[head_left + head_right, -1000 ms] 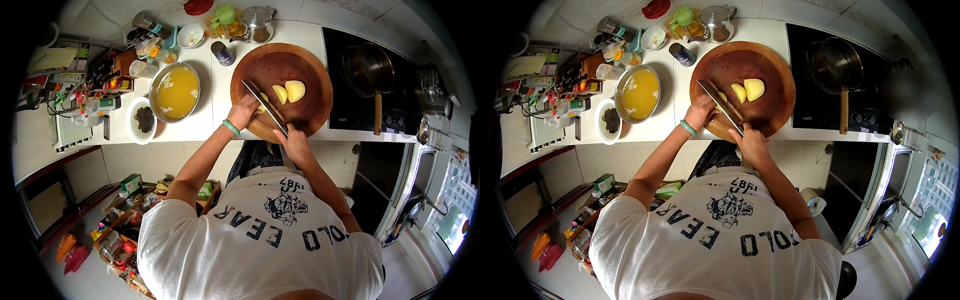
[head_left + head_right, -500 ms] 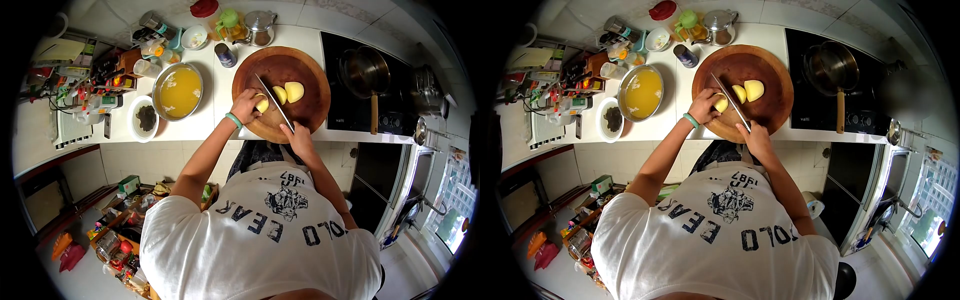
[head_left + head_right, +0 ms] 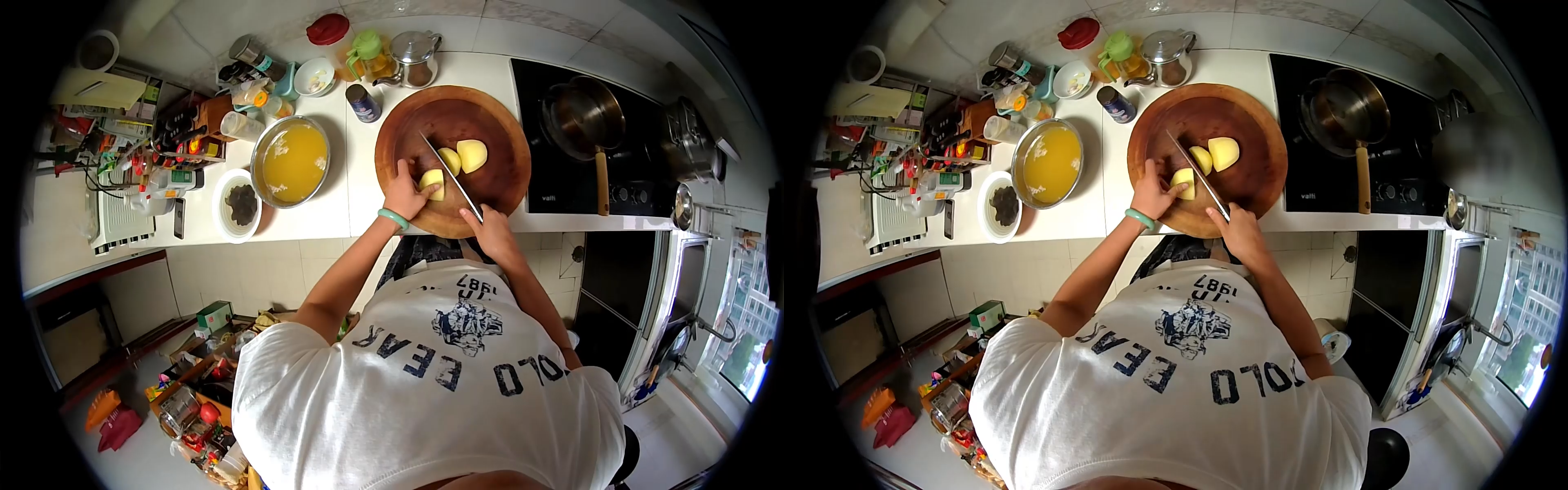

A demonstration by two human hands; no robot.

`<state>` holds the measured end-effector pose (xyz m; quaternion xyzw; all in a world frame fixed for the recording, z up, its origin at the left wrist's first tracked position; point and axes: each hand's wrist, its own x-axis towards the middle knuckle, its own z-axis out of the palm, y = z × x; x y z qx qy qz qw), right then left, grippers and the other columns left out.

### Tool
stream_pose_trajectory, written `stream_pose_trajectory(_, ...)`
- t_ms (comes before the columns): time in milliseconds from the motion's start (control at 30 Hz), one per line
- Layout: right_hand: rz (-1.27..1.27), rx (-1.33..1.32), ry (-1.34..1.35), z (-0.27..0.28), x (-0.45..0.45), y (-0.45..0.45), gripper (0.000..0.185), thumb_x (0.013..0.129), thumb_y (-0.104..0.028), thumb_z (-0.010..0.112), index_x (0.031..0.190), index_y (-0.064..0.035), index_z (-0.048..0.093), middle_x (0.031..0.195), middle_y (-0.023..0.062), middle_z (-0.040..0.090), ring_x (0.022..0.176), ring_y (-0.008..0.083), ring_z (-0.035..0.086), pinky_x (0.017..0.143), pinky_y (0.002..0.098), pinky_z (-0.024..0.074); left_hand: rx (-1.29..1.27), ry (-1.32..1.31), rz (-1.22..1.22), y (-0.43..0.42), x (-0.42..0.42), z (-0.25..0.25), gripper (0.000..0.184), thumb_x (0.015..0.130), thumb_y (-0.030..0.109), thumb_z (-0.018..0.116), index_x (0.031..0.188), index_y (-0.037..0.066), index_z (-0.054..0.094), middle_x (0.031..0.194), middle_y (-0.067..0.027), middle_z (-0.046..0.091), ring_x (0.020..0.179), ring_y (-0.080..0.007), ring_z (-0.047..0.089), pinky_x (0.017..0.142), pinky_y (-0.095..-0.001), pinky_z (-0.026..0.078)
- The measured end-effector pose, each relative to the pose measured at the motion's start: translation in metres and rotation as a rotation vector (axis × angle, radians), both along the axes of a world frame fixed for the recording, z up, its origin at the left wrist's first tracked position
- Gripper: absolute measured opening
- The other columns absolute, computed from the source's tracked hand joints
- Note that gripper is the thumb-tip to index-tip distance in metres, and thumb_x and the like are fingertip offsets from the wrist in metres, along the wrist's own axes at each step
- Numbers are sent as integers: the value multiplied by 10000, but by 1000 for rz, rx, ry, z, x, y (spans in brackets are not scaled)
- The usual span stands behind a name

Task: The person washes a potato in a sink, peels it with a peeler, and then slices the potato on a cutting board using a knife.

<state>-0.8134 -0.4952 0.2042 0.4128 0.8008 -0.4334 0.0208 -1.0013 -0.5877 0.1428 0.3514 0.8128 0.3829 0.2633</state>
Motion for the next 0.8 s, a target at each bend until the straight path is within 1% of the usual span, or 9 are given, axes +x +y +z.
stream_pose_trajectory(33, 1, -13, -14, 1, 0, 0, 489, 868, -417, 553, 849, 71, 563, 765, 299, 586, 794, 465, 565, 701, 481, 449, 7, -125, 21, -2, 2, 4, 562, 647, 194, 782, 1073, 20, 459, 887, -170, 608, 712, -330, 603, 627, -394, 501)
stream_pose_trajectory(67, 3, -28, -28, 1, 1, 1, 488, 867, -416, 554, 847, 71, 561, 767, 299, 585, 795, 467, 564, 698, 479, 449, 5, -125, 20, -3, 2, 9, 562, 647, 194, 782, 1073, 20, 459, 887, -170, 608, 712, -330, 603, 627, -394, 501)
stream_pose_trajectory(133, 6, -22, -7, -2, 2, 1, 485, 867, -414, 557, 843, 70, 561, 769, 299, 585, 793, 468, 564, 695, 478, 449, 121, 338, -272, -6, 1, 19, 528, 599, 119, 727, 1084, 78, 525, 1021, -135, 586, 943, -319, 557, 777, -388, 480)
stream_pose_trajectory(167, 10, -16, 15, -4, 3, 1, 482, 866, -411, 559, 839, 70, 561, 772, 299, 584, 792, 469, 563, 692, 477, 449, 169, 263, -309, -4, 3, 23, 545, 552, 60, 686, 1083, 99, 572, 1126, -95, 543, 1074, -299, 478, 868, -376, 442)
stream_pose_trajectory(267, -21, -31, 26, -6, 4, 0, 469, 864, -405, 563, 866, 64, 556, 776, 291, 589, 796, 466, 562, 694, 475, 447, 238, 330, -501, 4, -2, 4, 578, 546, 73, 702, 1107, 86, 566, 1171, -108, 507, 1077, -310, 466, 895, -380, 430)
stream_pose_trajectory(333, -44, -47, 41, -4, 2, 0, 463, 862, -401, 566, 886, 61, 553, 781, 288, 591, 802, 464, 562, 701, 476, 446, 236, 359, -508, 6, -4, -7, 584, 543, 75, 710, 1110, 81, 571, 1142, -115, 516, 1074, -326, 460, 924, -381, 410)
stream_pose_trajectory(433, -58, -46, 45, -7, 4, 0, 455, 859, -397, 570, 922, 53, 548, 796, 282, 597, 816, 458, 563, 715, 477, 442, 248, 294, -448, 6, 0, -13, 587, 535, 69, 720, 1098, 48, 553, 1100, -134, 516, 1031, -342, 464, 917, -390, 401)
stream_pose_trajectory(600, -4, -75, -41, -14, 6, 4, 442, 852, -388, 573, 920, 48, 552, 806, 275, 603, 817, 450, 567, 731, 476, 439, 214, 274, 3, 3, 15, -20, 596, 532, 123, 797, 1064, 38, 541, 1012, -150, 521, 954, -352, 475, 838, -408, 406)
stream_pose_trajectory(800, 30, 10, -11, -23, 3, 6, 366, 838, -321, 566, 854, 45, 560, 779, 269, 602, 805, 443, 566, 743, 477, 432, 218, 328, -56, -5, 13, -10, 559, 559, 117, 804, 1055, 50, 556, 1067, -137, 523, 1002, -339, 497, 851, -392, 428)
